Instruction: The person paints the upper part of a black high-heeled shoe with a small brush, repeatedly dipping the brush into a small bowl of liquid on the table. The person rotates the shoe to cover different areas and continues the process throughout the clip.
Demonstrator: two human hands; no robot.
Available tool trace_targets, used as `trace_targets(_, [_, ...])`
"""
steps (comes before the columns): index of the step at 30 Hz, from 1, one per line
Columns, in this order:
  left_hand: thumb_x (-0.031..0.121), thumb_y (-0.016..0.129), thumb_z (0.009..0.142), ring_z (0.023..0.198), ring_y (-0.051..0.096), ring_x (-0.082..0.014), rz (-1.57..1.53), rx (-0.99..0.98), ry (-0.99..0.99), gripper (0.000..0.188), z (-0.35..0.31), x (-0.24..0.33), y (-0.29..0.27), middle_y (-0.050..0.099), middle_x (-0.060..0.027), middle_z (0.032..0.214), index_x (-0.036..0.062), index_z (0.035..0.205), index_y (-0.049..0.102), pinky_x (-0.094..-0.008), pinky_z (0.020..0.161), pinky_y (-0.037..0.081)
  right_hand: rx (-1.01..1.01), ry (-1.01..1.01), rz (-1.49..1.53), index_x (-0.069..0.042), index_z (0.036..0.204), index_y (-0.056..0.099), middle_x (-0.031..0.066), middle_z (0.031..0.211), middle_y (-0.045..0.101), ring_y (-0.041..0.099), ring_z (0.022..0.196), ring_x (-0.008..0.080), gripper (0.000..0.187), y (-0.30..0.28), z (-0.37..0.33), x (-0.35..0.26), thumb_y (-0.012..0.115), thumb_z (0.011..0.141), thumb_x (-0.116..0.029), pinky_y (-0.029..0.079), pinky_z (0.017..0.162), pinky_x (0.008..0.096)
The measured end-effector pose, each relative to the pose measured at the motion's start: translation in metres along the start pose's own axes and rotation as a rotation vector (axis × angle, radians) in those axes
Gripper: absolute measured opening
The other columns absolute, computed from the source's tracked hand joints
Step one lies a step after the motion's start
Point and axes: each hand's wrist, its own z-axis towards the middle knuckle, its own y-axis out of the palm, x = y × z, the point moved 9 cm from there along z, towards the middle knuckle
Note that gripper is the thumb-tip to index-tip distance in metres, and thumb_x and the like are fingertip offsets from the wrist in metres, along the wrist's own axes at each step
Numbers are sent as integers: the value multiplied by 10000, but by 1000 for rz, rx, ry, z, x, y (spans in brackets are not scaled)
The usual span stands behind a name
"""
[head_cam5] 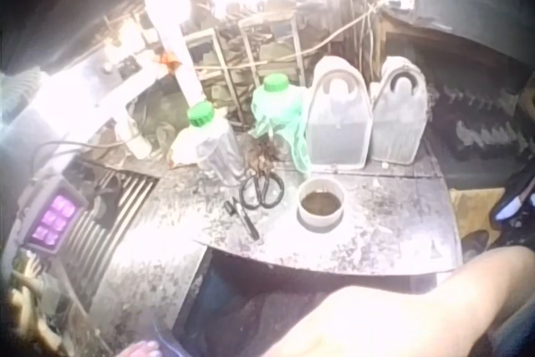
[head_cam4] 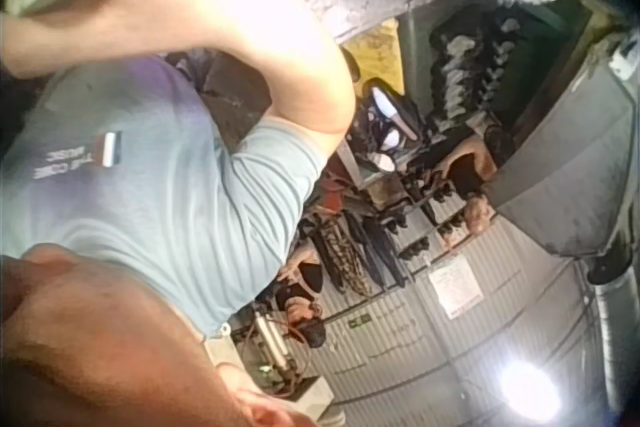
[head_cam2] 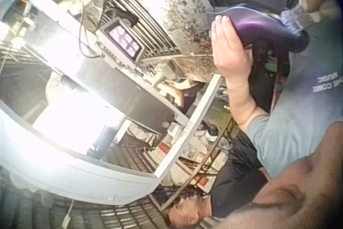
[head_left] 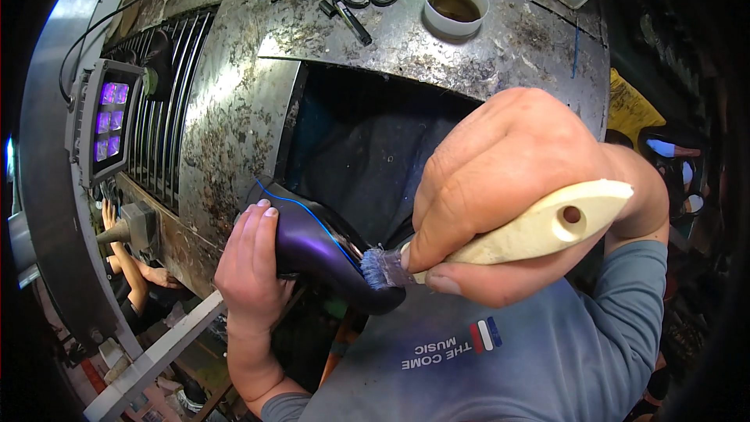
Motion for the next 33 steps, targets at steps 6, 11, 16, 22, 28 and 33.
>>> trace_targets(6, [230,901,697,1075,705,-398,-58,39,-82,741,-1,-4,3,694,-224,1199,-20,1315,579,-437,915,581,63,-15,-66,3,827,762,104,721,713,719,613,214,70,-7,2,-9,783,777,-43,584,531,296])
trace_targets(11, [229,925,652,998,727,-358,-102,22,-189,756,-3,-7,6,709,-181,1153,9,1295,594,-412,849,599,92,-57,-111,-3,839,772,104,728,718,717,611,205,90,-9,7,-13,787,772,-60,587,526,289])
trace_targets(16, [244,957,611,941,737,-341,-242,-7,-285,793,-3,-8,10,723,-149,1086,38,1292,606,-401,804,597,123,-118,-189,2,848,778,109,736,719,704,594,197,107,-12,13,-20,789,763,-61,583,506,286])
trace_targets(22, [312,984,602,914,752,-322,-442,-106,-398,801,-2,-6,17,744,-134,1022,46,1264,622,-391,797,599,139,-163,-237,3,851,781,116,740,710,691,575,195,124,-15,20,-21,797,743,-55,570,490,287])
trace_targets(28, [344,1002,571,932,765,-280,-575,-247,-514,821,-10,-6,28,760,-127,1021,42,1236,627,-379,828,599,157,-188,-267,1,856,775,117,735,698,684,566,209,136,-14,25,-20,799,729,-41,551,485,302])
trace_targets(33, [322,1004,580,961,754,-214,-753,-284,-603,804,-8,-5,29,762,-123,1038,4,1212,620,-352,870,582,128,-172,-278,-4,850,767,116,736,691,683,575,217,129,-10,27,-13,796,729,-41,551,496,311])
